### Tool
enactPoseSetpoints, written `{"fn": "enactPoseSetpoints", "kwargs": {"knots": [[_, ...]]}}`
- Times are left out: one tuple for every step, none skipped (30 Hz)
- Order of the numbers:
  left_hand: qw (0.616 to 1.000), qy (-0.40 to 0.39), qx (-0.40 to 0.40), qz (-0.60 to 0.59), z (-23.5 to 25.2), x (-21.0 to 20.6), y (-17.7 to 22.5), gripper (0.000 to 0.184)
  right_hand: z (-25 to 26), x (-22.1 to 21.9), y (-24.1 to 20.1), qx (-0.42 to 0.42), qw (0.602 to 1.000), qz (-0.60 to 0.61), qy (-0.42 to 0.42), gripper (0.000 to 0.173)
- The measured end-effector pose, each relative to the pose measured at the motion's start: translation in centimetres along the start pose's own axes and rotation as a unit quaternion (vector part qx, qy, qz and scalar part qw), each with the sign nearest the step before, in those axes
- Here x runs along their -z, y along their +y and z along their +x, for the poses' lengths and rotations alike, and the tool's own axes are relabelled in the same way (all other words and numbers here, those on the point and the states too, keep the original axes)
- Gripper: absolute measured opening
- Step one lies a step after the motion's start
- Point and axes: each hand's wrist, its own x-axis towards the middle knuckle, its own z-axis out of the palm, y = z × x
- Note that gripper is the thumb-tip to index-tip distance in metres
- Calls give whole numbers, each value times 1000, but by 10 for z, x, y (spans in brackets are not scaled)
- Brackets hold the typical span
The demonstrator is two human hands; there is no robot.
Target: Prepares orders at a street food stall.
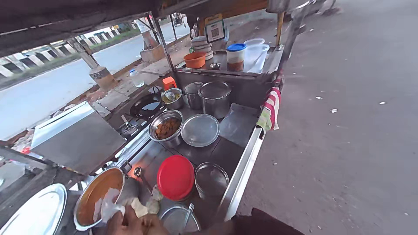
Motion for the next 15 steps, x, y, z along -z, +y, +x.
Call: {"fn": "enactPoseSetpoints", "kwargs": {"knots": [[999,-27,27,17,-6,-12,-15,40,8,17,16,23,995,-93,-37,25],[998,-47,45,22,-15,-24,-32,40,12,34,20,20,977,-198,-80,28],[996,-63,54,21,-23,-35,-48,39,15,44,16,4,955,-272,-114,30],[996,-70,55,5,-33,-44,-62,39,17,50,11,-10,940,-310,-141,31],[995,-75,58,-18,-43,-51,-72,39,19,55,4,-28,928,-330,-173,31],[992,-86,64,-60,-52,-55,-81,40,19,59,-1,-48,927,-319,-194,31],[985,-94,69,-129,-60,-57,-90,41,19,62,-6,-82,937,-272,-202,30],[966,-97,82,-226,-68,-60,-96,39,21,65,-8,-125,950,-205,-200,29],[932,-105,99,-331,-74,-61,-101,36,24,68,-10,-180,954,-140,-193,27],[901,-108,107,-406,-81,-61,-104,31,27,72,-12,-232,950,-91,-191,25],[888,-104,95,-438,-87,-61,-106,26,30,75,-13,-269,942,-59,-190,24],[890,-89,72,-442,-89,-62,-106,22,33,77,-17,-296,936,-40,-185,22],[900,-80,47,-426,-90,-61,-106,18,34,77,-20,-303,934,-34,-188,22],[917,-80,18,-391,-88,-57,-108,16,34,76,-26,-302,931,-45,-199,22],[934,-82,-5,-347,-85,-51,-108,18,35,75,-32,-296,928,-71,-215,23]]}}
